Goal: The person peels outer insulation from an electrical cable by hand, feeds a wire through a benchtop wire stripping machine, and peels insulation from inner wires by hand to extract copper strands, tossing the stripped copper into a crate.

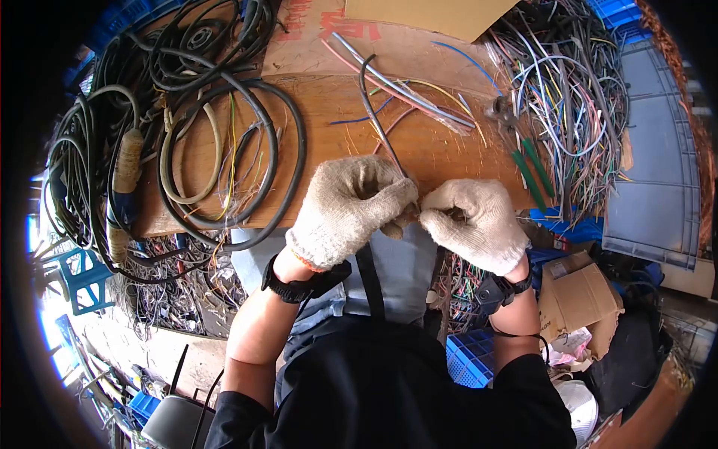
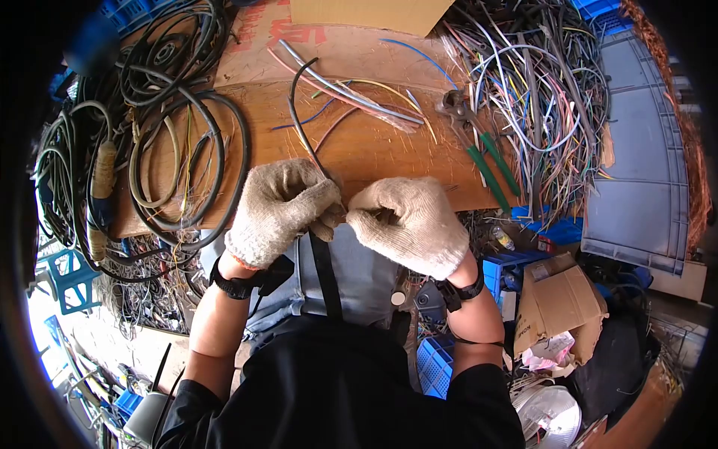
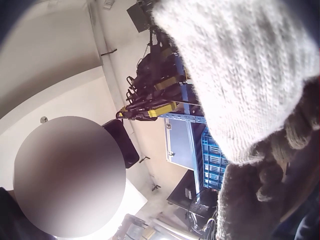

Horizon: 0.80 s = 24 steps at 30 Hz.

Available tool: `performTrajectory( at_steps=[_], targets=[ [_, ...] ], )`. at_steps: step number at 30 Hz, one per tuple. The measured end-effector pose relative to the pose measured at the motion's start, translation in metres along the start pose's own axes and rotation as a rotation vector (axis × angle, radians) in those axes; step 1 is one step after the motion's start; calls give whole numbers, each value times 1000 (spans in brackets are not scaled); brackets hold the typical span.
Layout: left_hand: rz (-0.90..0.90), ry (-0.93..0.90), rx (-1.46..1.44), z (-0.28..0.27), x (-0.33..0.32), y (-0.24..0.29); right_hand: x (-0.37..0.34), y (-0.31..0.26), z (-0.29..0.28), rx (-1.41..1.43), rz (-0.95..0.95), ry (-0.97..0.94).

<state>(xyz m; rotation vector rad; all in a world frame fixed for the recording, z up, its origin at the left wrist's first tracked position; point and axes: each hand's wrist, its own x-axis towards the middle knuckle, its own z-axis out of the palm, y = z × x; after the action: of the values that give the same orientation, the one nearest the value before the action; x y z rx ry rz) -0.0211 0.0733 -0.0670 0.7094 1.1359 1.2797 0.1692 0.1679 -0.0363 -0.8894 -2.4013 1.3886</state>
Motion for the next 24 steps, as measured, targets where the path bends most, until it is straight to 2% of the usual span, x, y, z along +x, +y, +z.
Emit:
performTrajectory(
  at_steps=[7, 10, 12, 16, 19, 20, 22, 24],
  targets=[
    [-11, -50, 22, -2, 0, -2, 1, 4, -3, -123, -93, -41],
    [-8, -55, -1, -3, 0, -1, 0, 7, -4, 40, 19, -83],
    [-6, -61, -18, -4, 0, 0, 0, 9, -4, 246, 102, -115],
    [-16, -73, -31, -5, -1, 3, -2, 15, -4, 269, 95, -121],
    [-3, -62, 38, -3, -1, -3, -2, 13, -1, 501, 214, 23],
    [4, -38, 103, -1, -1, -5, 0, 11, -1, 500, 213, 22],
    [10, -29, 156, 2, -2, -5, 2, 7, -1, 383, 197, 160],
    [6, -23, 333, 3, -3, -4, 5, 9, -1, 283, 174, 190]
  ],
)
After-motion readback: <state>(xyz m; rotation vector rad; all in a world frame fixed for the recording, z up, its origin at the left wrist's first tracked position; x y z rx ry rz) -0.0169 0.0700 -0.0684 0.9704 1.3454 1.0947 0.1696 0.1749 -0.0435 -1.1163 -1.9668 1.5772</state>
